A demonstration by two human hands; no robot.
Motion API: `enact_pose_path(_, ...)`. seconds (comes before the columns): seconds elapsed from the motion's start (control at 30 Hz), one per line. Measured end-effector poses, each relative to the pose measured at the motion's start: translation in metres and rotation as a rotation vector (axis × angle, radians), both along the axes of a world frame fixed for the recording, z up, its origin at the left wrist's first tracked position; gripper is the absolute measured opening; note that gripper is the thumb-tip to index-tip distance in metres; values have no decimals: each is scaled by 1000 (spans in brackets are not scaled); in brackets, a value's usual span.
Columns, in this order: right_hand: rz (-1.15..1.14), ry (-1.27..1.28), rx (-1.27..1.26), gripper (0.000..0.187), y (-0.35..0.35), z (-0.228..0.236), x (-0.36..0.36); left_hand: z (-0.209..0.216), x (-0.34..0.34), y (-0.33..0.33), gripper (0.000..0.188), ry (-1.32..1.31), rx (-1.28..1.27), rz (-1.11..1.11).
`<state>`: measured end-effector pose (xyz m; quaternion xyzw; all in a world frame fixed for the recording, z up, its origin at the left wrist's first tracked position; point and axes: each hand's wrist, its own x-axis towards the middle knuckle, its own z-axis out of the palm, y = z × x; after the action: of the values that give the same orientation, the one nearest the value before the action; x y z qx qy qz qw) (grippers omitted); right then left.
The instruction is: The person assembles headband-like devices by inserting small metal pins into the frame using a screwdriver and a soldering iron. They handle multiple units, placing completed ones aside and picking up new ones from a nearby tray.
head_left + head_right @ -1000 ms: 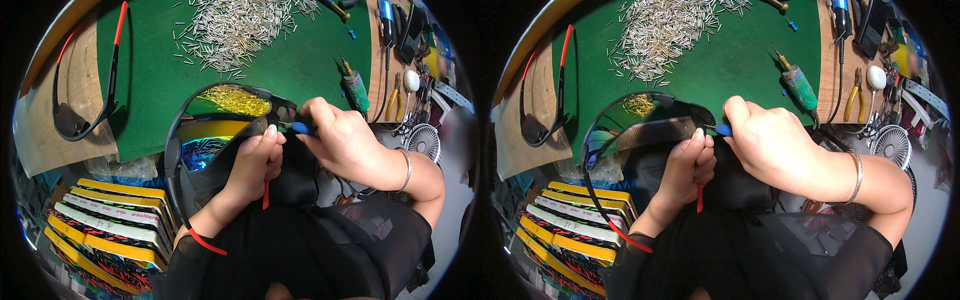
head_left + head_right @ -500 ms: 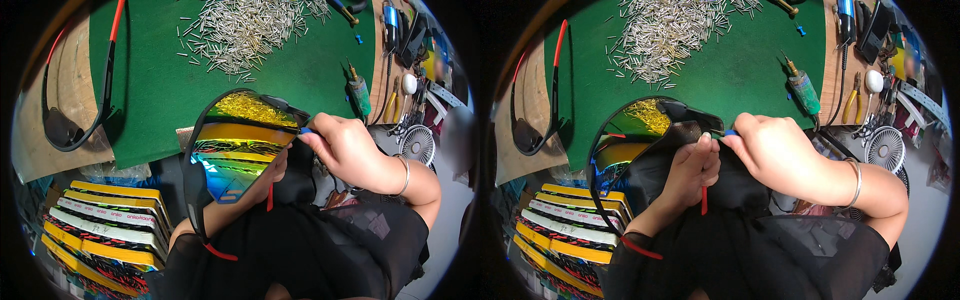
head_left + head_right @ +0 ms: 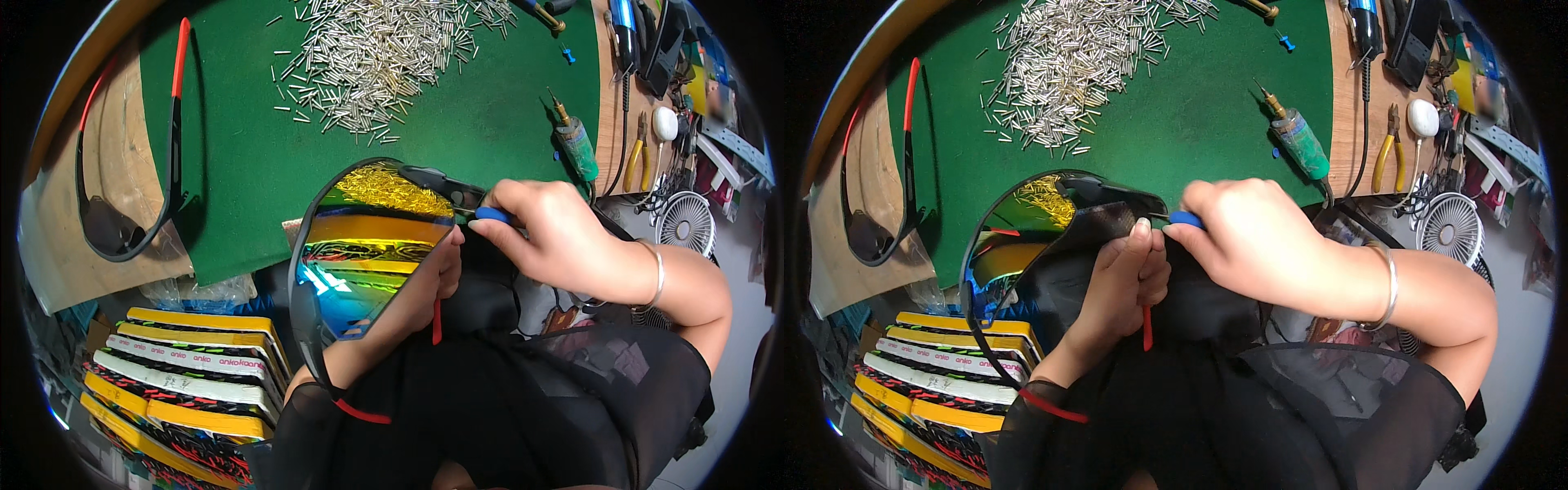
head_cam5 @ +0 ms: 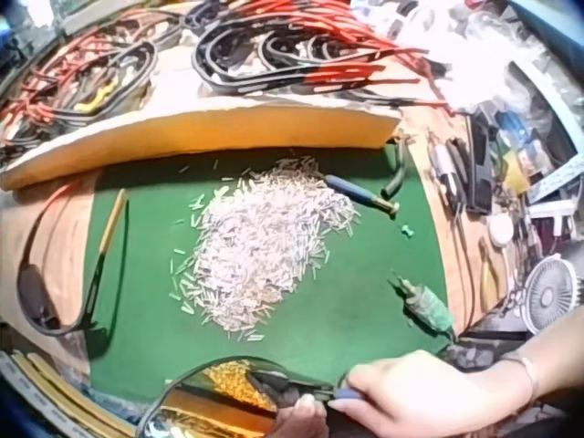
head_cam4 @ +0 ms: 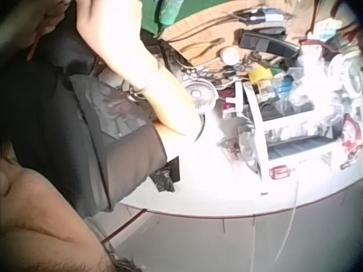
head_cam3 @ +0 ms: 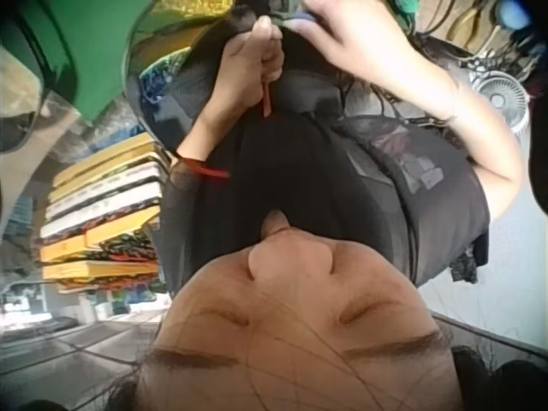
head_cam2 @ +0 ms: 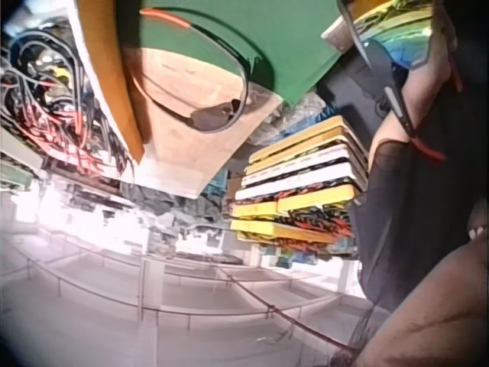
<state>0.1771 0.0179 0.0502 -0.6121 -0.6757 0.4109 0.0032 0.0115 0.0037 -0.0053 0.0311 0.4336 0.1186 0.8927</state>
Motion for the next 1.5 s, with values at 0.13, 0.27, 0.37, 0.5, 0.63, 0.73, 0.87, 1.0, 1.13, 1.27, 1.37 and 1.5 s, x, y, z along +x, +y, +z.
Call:
enact_pose_path(0.13, -477, 279, -746, 25, 19, 11, -2, -1, -1, 3, 30, -45, -3, -39)
enact_pose_path(0.27, -454, 221, -785, 25, 24, 12, -3, -30, -12, -15, 33, -139, -135, -14)
enact_pose_path(0.37, -79, 0, -324, 22, 17, 18, -8, -19, -8, -11, 34, -98, -107, -20)
enact_pose_path(0.5, 462, -295, 211, 19, -4, 11, -6, -13, -6, -7, 34, -52, -80, -24)
enact_pose_path(0.63, 516, -337, 300, 22, -5, 11, -5, -18, -7, -8, 34, -105, -109, -35)
enact_pose_path(0.73, 78, -108, -68, 18, 5, 8, -7, -18, -8, -1, 34, -148, -107, -30)
enact_pose_path(0.87, -65, -39, -254, 22, 8, 12, -9, 1, -3, 6, 34, -36, -10, -41)
enact_pose_path(1.0, 469, -302, 387, 13, -6, 6, -4, -3, -3, 1, 33, -6, 40, -72)
enact_pose_path(1.13, 307, -250, 222, 14, 0, 3, -3, -2, -3, 3, 31, -53, -15, -40)
enact_pose_path(1.27, 183, -240, -8, 16, 1, 9, -8, -1, -3, 4, 28, -39, -3, -65)
enact_pose_path(1.37, 450, -357, 420, 15, -11, 6, -7, -4, -3, 3, 26, -54, -8, -74)
enact_pose_path(1.5, 180, -228, 181, 18, -7, 8, -5, -7, -6, 2, 27, -100, -6, -73)
